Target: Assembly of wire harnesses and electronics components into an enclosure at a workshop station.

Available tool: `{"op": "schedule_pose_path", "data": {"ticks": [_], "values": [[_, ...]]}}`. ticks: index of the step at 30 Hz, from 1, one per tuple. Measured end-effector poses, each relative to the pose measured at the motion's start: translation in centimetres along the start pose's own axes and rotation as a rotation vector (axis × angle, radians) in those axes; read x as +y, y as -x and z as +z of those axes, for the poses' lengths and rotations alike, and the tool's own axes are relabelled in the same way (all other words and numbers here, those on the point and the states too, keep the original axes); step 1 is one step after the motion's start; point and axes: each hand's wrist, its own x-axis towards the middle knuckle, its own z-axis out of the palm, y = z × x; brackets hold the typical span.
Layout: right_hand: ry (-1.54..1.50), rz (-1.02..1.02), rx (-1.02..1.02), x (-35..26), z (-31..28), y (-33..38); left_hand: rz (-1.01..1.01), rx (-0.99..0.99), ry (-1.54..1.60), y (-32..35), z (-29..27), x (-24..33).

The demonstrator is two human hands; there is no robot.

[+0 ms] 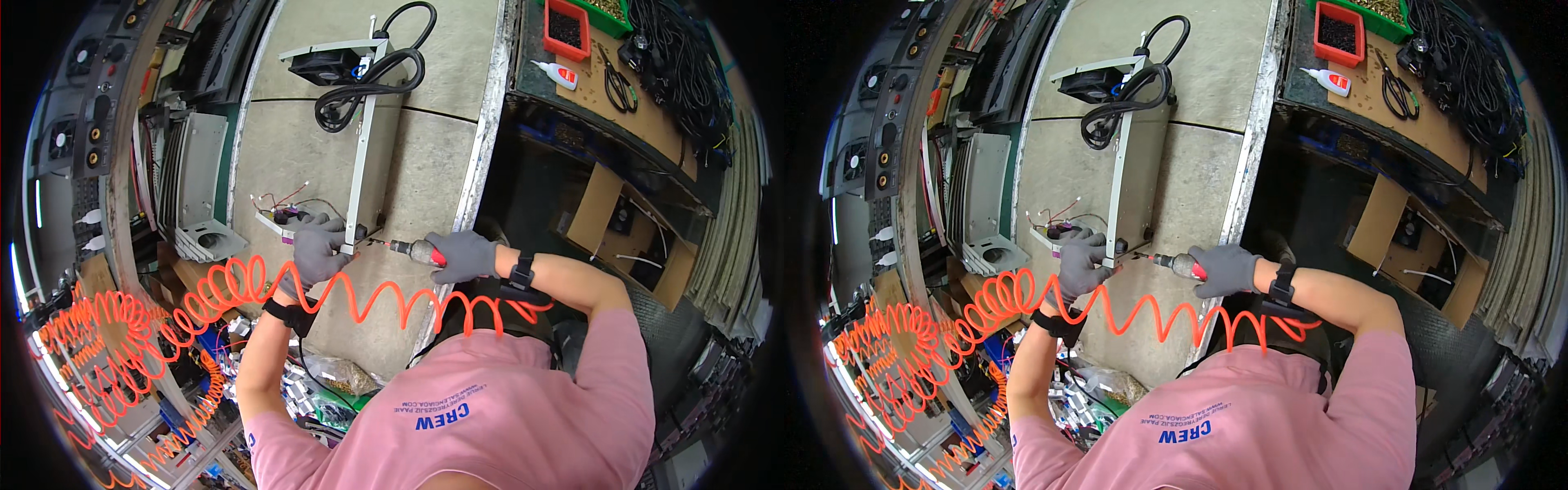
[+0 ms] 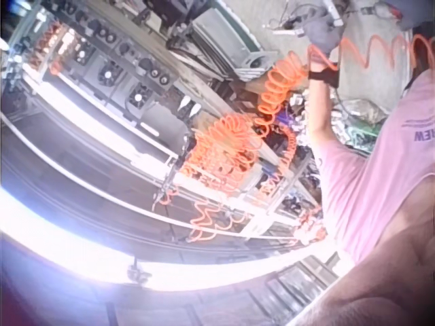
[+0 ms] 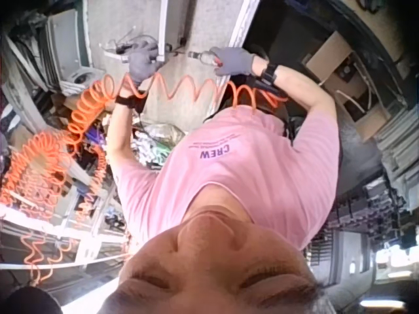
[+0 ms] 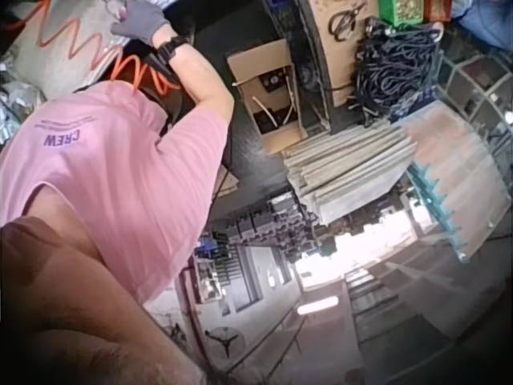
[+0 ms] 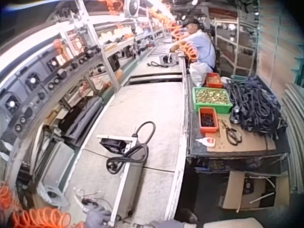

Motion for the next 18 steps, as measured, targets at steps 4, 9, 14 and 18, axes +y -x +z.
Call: {"op": "schedule_pose_path", "data": {"ticks": [4,9,14,18], "values": [[0.051,-0.029,-0.001,0.4,-0.2,-0.7,0.022,-0.004,0.013,0.2,0.1,-0.3],[0.085,-0.034,-0.01,0.1,-0.6,-0.7,0.029,-0.017,-0.008,0.1,0.0,-0.3],[0.115,-0.016,-0.004,-0.2,-1.0,-0.6,0.062,0.0,0.014,0.0,0.2,-0.5],[0.13,-0.004,-0.002,-0.4,-1.3,-0.3,0.028,-0.03,-0.012,-0.3,-0.1,-0.2]]}}
